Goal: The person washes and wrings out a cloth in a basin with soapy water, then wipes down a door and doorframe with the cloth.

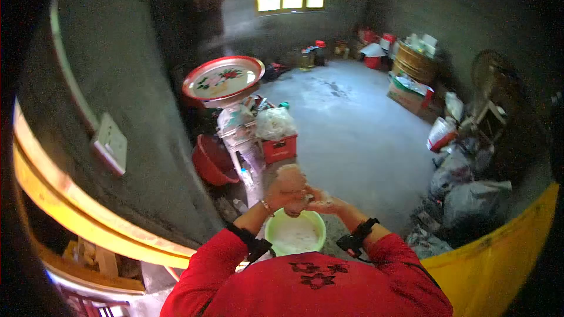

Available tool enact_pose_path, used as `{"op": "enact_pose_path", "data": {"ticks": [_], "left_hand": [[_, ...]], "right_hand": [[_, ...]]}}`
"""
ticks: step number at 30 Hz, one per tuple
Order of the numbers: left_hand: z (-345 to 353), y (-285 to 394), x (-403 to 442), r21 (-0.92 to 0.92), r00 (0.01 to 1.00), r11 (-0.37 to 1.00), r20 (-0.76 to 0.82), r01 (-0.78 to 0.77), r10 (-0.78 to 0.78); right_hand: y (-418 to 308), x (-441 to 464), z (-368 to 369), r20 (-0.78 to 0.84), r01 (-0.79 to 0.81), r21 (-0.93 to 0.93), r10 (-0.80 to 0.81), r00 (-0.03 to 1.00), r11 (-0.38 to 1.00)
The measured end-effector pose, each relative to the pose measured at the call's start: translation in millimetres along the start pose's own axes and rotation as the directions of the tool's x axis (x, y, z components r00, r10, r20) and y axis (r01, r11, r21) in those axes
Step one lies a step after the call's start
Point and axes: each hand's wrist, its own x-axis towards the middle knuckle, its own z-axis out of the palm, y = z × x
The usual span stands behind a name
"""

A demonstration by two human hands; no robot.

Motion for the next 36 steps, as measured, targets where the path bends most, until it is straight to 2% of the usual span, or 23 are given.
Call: {"op": "enact_pose_path", "data": {"ticks": [1, 2, 3, 5, 6, 9, 10, 12, 13, 14, 16, 18, 19, 20, 23, 29, 32, 33, 34, 35, 36], "left_hand": [[-2.6, 8.8, -4.8, -0.222, 0.977, 0.954, -0.014, 0.204, -0.212], [-8.5, 28.9, -4.8, -0.423, 0.908, 0.818, 0.029, 0.391, -0.419], [-10.2, 39.8, -4.4, -0.581, 0.793, 0.605, 0.122, 0.545, -0.597], [-0.1, 38.6, -8.2, -0.738, 0.773, 0.464, 0.121, 0.489, -0.623], [4.2, 39.7, -9.1, -0.806, 0.756, 0.38, 0.123, 0.455, -0.643], [9.9, 49.8, -7.7, -0.89, 0.551, 0.078, 0.207, 0.449, -0.808], [30.2, 5.9, -25.3, -0.879, 0.592, 0.209, 0.099, 0.428, -0.8], [37.5, 3.4, -28.2, -0.871, 0.511, 0.2, 0.067, 0.449, -0.857], [41.4, 1.9, -29.6, -0.866, 0.467, 0.197, 0.046, 0.459, -0.883], [41.1, 4.4, -30.9, -0.872, 0.485, 0.205, 0.043, 0.445, -0.873], [30.5, 23.6, -26.5, -0.88, 0.525, 0.225, 0.032, 0.419, -0.85], [26.5, 41.9, -13.4, -0.888, 0.58, 0.24, 0.036, 0.392, -0.813], [28.2, 42.7, -8.8, -0.892, 0.609, 0.247, 0.039, 0.379, -0.792], [29.2, 31.4, -14.5, -0.882, 0.543, 0.158, 0.125, 0.444, -0.83], [32.6, 41.3, -10.6, -0.905, 0.604, 0.081, 0.21, 0.418, -0.769], [54.7, 49.1, 1.1, -0.873, 0.554, 0.09, 0.221, 0.48, -0.803], [62.0, 53.8, 4.6, -0.826, 0.509, 0.179, 0.145, 0.535, -0.848], [66.4, 58.0, 8.6, -0.83, 0.571, 0.23, 0.125, 0.509, -0.811], [69.9, 61.0, 14.6, -0.834, 0.62, 0.28, 0.092, 0.475, -0.779], [69.0, 64.8, 14.9, -0.834, 0.655, 0.338, 0.036, 0.436, -0.755], [77.5, 45.2, 7.3, -0.688, 0.694, 0.523, -0.039, 0.504, -0.719]], "right_hand": [[-2.3, -2.9, 6.4, -0.019, -0.026, -0.004, 0.026, 0.999, 1.0], [-4.4, -6.2, 12.2, -0.037, -0.052, -0.006, 0.051, 0.998, 0.999], [-12.9, -11.0, 21.1, -0.058, -0.01, 0.038, 0.012, 0.998, 0.999], [-28.4, -20.4, 37.8, -0.095, 0.076, 0.116, -0.065, 0.993, 0.99], [-28.1, -22.9, 39.2, -0.2, -0.16, -0.133, 0.132, 0.971, 0.978], [-56.4, -41.5, 49.8, -0.267, -0.305, -0.215, 0.244, 0.932, 0.928], [-45.8, -42.6, 51.1, -0.306, -0.252, -0.192, 0.186, 0.934, 0.949], [-39.0, -45.3, 52.3, -0.379, -0.138, -0.163, 0.067, 0.923, 0.977], [-36.9, -53.6, 51.3, -0.397, -0.147, -0.133, 0.083, 0.914, 0.98], [-75.9, -62.2, 56.0, -0.413, -0.153, -0.101, 0.099, 0.906, 0.983], [-91.1, -67.6, 55.4, -0.447, -0.156, -0.155, 0.071, 0.891, 0.976], [-79.5, -68.3, 45.5, -0.493, -0.17, -0.328, -0.015, 0.87, 0.929], [-81.2, -72.8, 40.7, -0.508, -0.168, -0.346, -0.033, 0.861, 0.923], [-91.6, -76.2, 37.3, -0.519, -0.164, -0.364, -0.054, 0.853, 0.917], [-91.2, -84.5, 21.0, -0.547, -0.162, -0.403, -0.095, 0.832, 0.901], [-78.7, -103.0, -1.2, -0.528, -0.204, -0.543, -0.142, 0.837, 0.815], [-77.7, -109.3, -7.8, -0.519, -0.218, -0.6, -0.166, 0.839, 0.77], [-85.9, -113.5, -6.2, -0.505, -0.218, -0.624, -0.174, 0.845, 0.751], [-97.7, -118.2, -5.3, -0.445, -0.263, -0.607, -0.047, 0.894, 0.75], [-94.2, -118.6, -7.0, -0.416, -0.225, -0.624, -0.074, 0.907, 0.748], [-91.9, -122.1, -7.2, -0.394, -0.173, -0.635, -0.122, 0.911, 0.753]]}}
